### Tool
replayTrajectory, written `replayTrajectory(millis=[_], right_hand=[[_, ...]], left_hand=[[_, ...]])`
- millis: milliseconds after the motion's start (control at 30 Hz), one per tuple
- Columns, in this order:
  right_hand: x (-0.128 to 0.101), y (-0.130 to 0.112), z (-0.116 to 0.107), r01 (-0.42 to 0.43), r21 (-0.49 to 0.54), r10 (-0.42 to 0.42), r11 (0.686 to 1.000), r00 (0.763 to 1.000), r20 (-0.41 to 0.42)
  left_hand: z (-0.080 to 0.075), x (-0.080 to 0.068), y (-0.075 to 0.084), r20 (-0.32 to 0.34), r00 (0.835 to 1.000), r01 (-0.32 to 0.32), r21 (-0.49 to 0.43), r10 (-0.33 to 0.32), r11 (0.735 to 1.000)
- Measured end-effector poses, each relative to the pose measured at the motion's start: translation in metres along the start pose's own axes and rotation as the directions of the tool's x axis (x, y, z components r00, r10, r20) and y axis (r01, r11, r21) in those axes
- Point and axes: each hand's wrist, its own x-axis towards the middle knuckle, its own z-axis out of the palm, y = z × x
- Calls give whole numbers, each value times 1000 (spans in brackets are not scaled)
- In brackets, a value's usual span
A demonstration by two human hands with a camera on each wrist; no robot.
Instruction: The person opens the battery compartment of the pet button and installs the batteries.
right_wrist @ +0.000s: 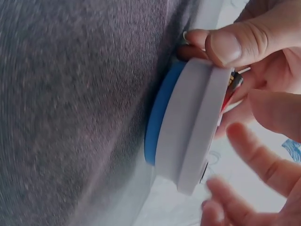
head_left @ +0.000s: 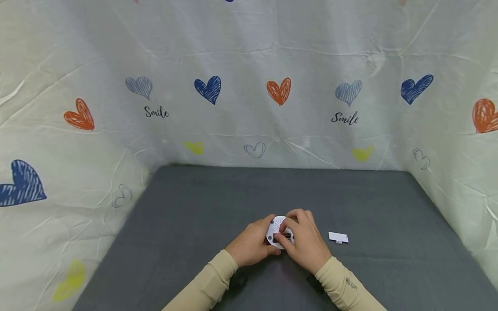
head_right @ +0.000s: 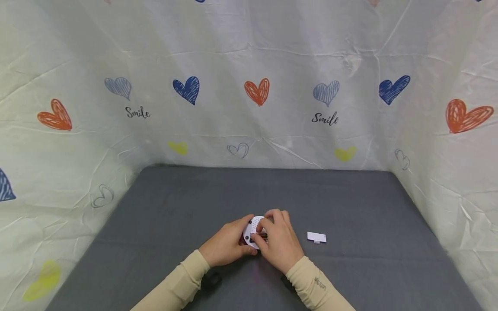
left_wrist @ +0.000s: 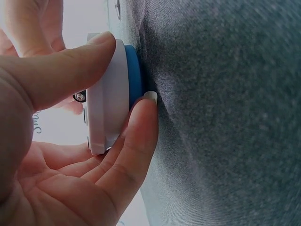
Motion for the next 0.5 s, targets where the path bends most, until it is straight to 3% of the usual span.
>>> replayTrajectory(millis=[500], right_hand=[[-1,-5,2,-198,110,187,974,977,105]], left_hand=[[3,0,2,12,1000,20,5,-20,1000]])
